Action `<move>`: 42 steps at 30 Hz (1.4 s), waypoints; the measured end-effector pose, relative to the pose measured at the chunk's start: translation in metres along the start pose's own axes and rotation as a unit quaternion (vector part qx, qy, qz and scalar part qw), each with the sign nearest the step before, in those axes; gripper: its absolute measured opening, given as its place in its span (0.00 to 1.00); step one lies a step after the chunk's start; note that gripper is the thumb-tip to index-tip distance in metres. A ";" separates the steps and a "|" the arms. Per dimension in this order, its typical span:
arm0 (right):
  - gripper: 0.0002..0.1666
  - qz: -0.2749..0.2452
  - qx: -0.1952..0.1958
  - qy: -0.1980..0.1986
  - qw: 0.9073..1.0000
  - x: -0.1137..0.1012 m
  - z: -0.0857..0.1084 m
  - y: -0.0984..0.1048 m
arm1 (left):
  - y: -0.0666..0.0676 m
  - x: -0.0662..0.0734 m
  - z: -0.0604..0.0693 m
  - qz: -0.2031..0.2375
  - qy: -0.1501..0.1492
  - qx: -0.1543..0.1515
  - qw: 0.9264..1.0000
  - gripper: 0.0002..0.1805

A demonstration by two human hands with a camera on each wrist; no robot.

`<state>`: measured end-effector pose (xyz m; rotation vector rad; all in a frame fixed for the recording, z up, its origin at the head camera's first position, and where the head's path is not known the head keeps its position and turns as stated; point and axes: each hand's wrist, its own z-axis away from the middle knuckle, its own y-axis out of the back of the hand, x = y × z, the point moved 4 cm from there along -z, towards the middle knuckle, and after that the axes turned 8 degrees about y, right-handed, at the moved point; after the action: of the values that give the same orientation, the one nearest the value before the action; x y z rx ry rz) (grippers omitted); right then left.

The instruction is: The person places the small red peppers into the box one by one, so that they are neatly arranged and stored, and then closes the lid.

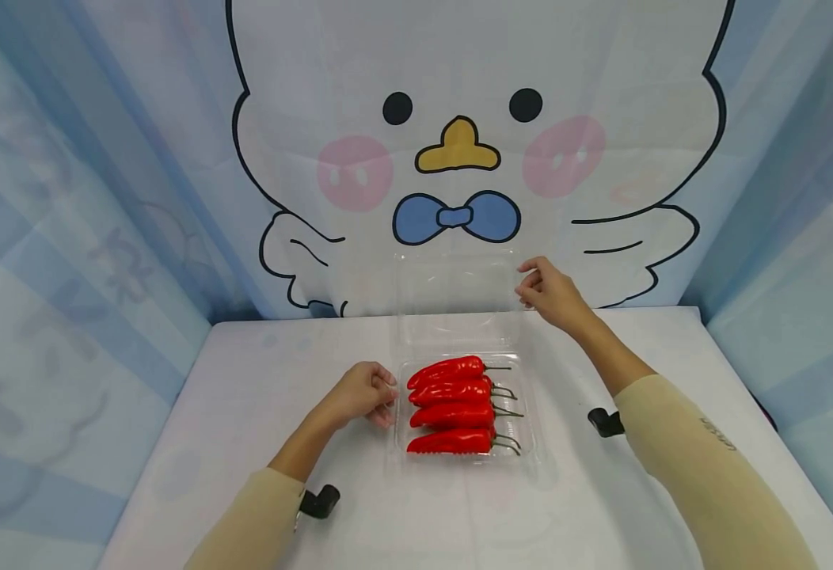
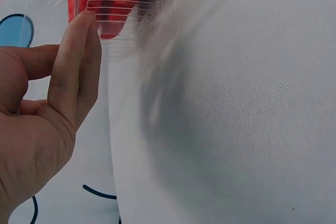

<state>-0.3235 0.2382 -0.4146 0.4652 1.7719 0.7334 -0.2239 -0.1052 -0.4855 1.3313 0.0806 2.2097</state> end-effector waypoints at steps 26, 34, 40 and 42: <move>0.14 -0.001 0.023 0.081 0.996 -0.022 0.035 0.018 | 0.007 0.005 -0.024 0.043 0.025 0.013 0.999 0.10; 0.10 0.018 0.041 0.099 0.994 -0.021 0.058 0.015 | 0.007 0.008 -0.030 0.055 0.020 0.008 0.998 0.10; 0.08 0.043 0.060 0.125 0.989 -0.021 0.076 0.010 | 0.008 0.009 -0.032 0.057 0.016 0.009 0.998 0.11; 0.09 0.045 0.060 0.133 0.988 -0.022 0.082 0.008 | 0.009 0.010 -0.033 0.060 0.017 0.009 0.998 0.11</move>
<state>-0.2396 0.2504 -0.4099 0.5505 2.0641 0.7829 -0.2581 -0.1003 -0.4912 1.3408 0.0329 2.3369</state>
